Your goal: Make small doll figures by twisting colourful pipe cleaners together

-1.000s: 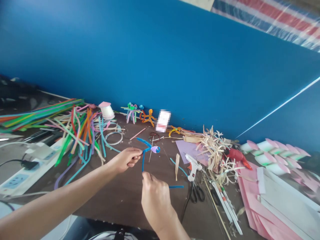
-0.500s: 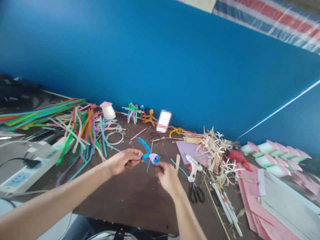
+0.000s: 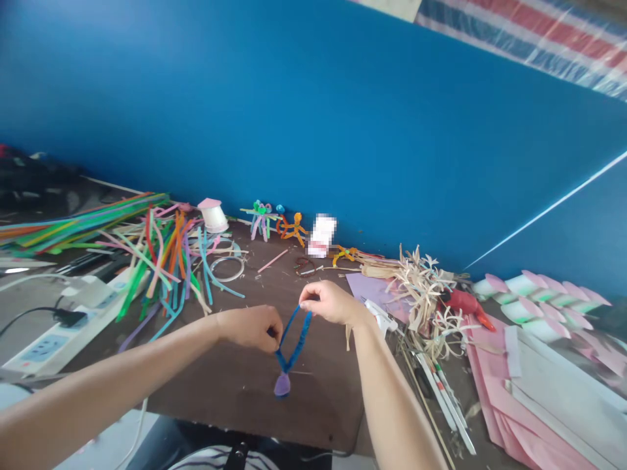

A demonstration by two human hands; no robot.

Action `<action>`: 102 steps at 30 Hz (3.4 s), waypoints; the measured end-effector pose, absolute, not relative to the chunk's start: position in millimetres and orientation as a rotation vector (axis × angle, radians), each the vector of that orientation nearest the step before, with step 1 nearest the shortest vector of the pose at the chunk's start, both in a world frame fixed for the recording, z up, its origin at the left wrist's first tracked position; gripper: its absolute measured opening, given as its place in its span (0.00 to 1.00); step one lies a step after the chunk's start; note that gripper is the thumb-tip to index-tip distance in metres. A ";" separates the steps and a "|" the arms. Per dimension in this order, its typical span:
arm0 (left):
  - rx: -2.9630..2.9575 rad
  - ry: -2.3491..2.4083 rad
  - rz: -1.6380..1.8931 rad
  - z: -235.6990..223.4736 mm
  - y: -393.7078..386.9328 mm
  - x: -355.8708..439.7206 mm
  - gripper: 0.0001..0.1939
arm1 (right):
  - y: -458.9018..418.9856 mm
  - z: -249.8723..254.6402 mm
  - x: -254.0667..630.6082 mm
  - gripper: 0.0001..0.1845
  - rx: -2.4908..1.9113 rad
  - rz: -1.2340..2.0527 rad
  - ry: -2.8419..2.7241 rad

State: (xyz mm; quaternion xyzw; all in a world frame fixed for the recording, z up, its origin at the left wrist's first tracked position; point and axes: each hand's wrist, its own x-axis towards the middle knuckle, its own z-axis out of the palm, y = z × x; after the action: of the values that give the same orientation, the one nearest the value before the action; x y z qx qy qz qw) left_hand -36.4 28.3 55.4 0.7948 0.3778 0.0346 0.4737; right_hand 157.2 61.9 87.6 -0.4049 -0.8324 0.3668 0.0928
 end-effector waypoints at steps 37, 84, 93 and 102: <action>0.709 0.910 0.604 32.0 34.9 -43.1 0.06 | -0.6 7.0 163.8 0.11 -1.584 1.065 -1.910; 1.212 1.302 0.724 -1.7 25.5 -35.5 0.08 | -45.5 79.6 114.7 0.11 -1.468 -0.033 -2.679; 0.752 1.093 0.650 17.6 27.4 -36.5 0.08 | -57.2 50.1 118.6 0.10 -1.661 0.106 -2.495; 0.410 0.868 0.672 27.1 12.2 -31.7 0.05 | -18.3 24.2 147.4 0.11 -1.647 0.639 -2.104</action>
State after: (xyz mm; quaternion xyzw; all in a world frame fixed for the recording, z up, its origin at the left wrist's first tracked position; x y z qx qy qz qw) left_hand -31.7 12.2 27.1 0.1933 0.4098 0.3173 0.8331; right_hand 147.4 -18.3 24.2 -0.5879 -0.7510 0.2280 0.1961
